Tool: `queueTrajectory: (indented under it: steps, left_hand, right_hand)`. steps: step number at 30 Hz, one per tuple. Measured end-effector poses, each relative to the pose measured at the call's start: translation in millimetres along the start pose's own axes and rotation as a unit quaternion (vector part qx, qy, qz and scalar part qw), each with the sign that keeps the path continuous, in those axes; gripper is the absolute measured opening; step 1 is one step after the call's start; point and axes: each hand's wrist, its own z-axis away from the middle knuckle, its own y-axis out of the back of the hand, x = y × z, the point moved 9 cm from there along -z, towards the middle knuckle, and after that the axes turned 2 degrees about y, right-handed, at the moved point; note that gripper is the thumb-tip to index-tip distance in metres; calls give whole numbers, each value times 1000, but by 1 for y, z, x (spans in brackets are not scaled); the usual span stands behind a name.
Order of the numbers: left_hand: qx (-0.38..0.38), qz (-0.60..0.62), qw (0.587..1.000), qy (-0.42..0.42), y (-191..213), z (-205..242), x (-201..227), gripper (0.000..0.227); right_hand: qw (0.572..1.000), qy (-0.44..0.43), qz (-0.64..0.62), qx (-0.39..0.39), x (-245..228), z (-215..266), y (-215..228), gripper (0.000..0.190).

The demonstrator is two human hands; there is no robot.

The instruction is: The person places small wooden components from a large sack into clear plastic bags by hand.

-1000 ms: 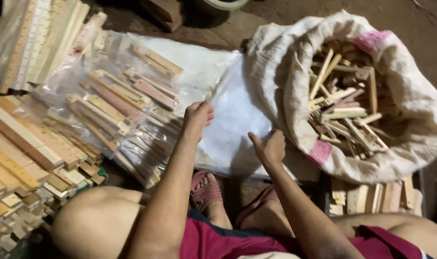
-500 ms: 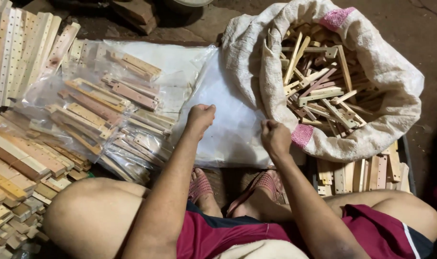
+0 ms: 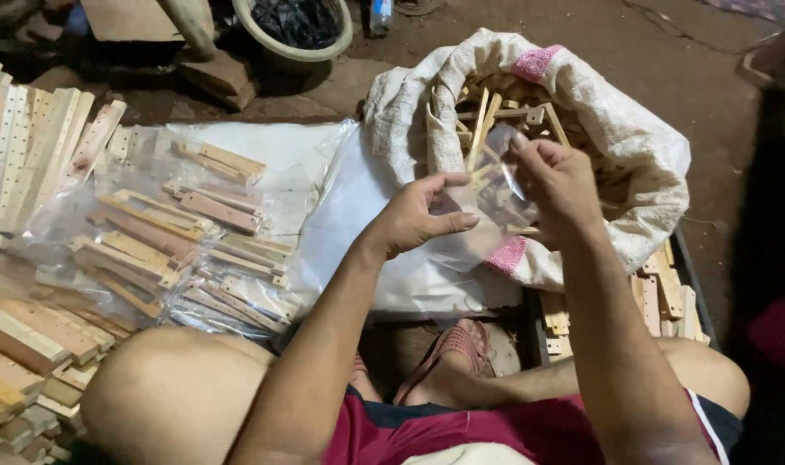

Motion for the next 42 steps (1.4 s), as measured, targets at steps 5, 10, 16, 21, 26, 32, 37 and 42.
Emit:
queueTrajectory:
  steps: [5,10,16,21,26,32,37,42]
  left_hand:
    - [-95,162,982,20,-22,-14,-17,34]
    - [-123,240,961,63,-37,-25,-29,19]
    - [87,217,967,101,-2,-47,-53,29]
    - [241,58,967,55,14,-47,-37,38]
    - [270,-16,963,13,8,-30,11,39]
    - [303,-101,948,-11,5,-1,50,65]
    - [250,30,968,7,-11,-13,41,78]
    - [209,33,977,-17,-18,-16,47,77]
  right_hand:
    - [994,32,13,99,-18,-51,81,28]
    - [975,-14,75,211,34,-72,164,33]
    - [911,-38,371,178,92,-30,174,30]
    - [981,80,112,135,-18,59,18,29]
    - [954,148,253,57,-24,66,-17,22]
    - [978,5,208,15,-29,62,-23,26]
    - [989,-118,88,-34,-14,62,-34,44]
    - [980,-81,171,56,-6,52,-2,11]
